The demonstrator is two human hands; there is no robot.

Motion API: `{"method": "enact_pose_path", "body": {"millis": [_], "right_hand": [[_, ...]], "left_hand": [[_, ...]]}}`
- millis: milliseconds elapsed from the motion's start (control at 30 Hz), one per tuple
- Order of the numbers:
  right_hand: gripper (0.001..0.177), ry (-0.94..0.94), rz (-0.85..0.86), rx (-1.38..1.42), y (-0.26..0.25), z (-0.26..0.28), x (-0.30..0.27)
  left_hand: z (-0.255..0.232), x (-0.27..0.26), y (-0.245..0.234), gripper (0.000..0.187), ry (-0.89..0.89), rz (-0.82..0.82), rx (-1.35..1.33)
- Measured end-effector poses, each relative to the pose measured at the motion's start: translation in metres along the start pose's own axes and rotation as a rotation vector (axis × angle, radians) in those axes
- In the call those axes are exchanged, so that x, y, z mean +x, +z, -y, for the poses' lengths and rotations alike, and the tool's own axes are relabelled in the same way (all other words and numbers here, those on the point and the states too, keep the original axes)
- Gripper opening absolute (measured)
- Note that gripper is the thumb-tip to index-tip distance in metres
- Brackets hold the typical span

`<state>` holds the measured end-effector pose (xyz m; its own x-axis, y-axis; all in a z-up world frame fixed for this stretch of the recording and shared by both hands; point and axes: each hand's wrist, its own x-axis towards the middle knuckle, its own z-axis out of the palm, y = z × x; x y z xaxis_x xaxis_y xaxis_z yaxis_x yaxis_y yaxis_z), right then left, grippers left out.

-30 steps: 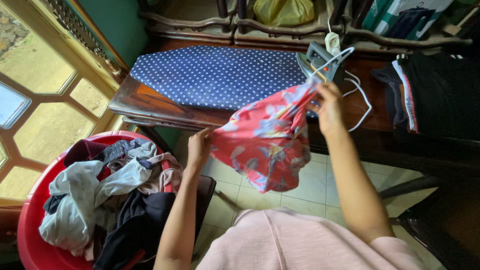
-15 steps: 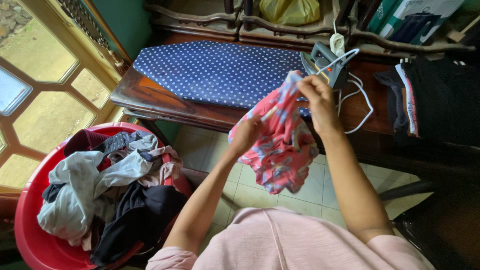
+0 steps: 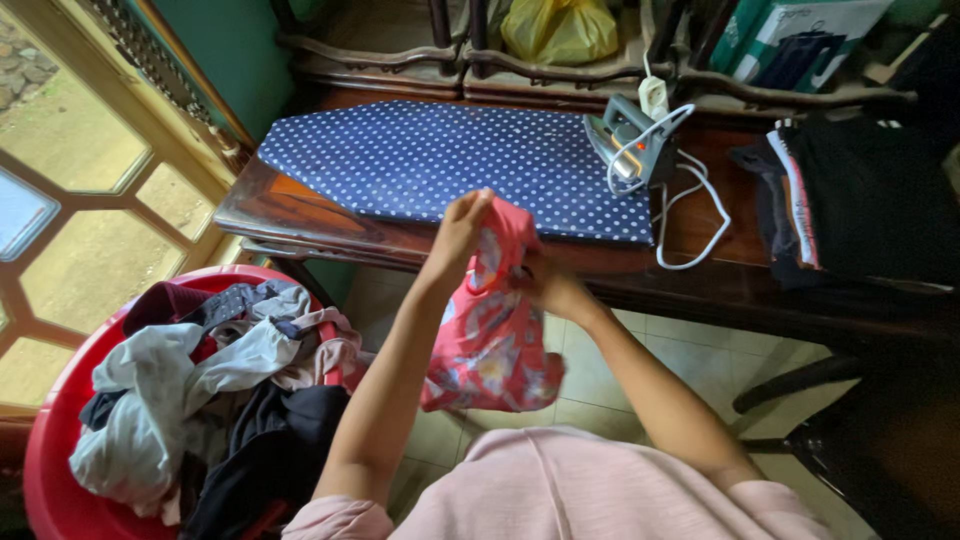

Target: The person takes a pink floral garment from a red laundry basket, unfolds it, and places it on an ironing board. They then use an electric iron to press the garment, smoothing out wrinkles and adjusting the fabric as needed.

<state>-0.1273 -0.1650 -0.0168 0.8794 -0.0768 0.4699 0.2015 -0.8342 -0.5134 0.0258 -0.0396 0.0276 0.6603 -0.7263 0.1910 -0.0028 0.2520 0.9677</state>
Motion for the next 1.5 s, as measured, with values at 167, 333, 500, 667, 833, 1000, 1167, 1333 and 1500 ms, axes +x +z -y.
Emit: {"method": "enact_pose_path", "body": {"millis": [167,333,500,667,833,1000,1167,1333,1500], "right_hand": [[0.041,0.276,0.337,0.587,-0.012,-0.017,0.004],[0.040,0.201,0.500,0.291,-0.036,0.007,0.000],[0.028,-0.008,0.154,0.193,-0.005,0.026,0.017],[0.019,0.216,-0.073,0.159,-0.015,0.011,0.038],[0.035,0.328,-0.238,0.469,-0.041,0.007,0.054],[0.028,0.517,-0.283,0.909,-0.060,0.023,0.068],[0.026,0.496,-0.467,0.934,-0.091,-0.007,0.062],[0.020,0.478,-0.745,1.071,-0.121,-0.063,0.043],[0.022,0.445,-0.799,1.267,-0.137,-0.073,0.041]], "left_hand": [[-0.003,-0.002,-0.037,0.035,-0.028,-0.234,-0.072],[-0.019,-0.011,-0.076,0.033,-0.068,-0.405,-0.230],[0.001,0.004,-0.049,0.029,-0.040,-0.169,-0.029],[0.010,0.002,-0.057,0.029,0.091,-0.312,0.272],[0.003,-0.056,-0.012,0.040,0.603,-0.586,0.734],[0.012,-0.101,0.053,0.044,0.424,-0.296,0.774],[0.031,-0.089,0.009,0.027,0.215,-0.146,0.872],[0.040,-0.108,-0.058,0.028,0.241,-0.045,1.224],[0.060,-0.107,-0.083,0.025,-0.006,0.074,1.559]]}}
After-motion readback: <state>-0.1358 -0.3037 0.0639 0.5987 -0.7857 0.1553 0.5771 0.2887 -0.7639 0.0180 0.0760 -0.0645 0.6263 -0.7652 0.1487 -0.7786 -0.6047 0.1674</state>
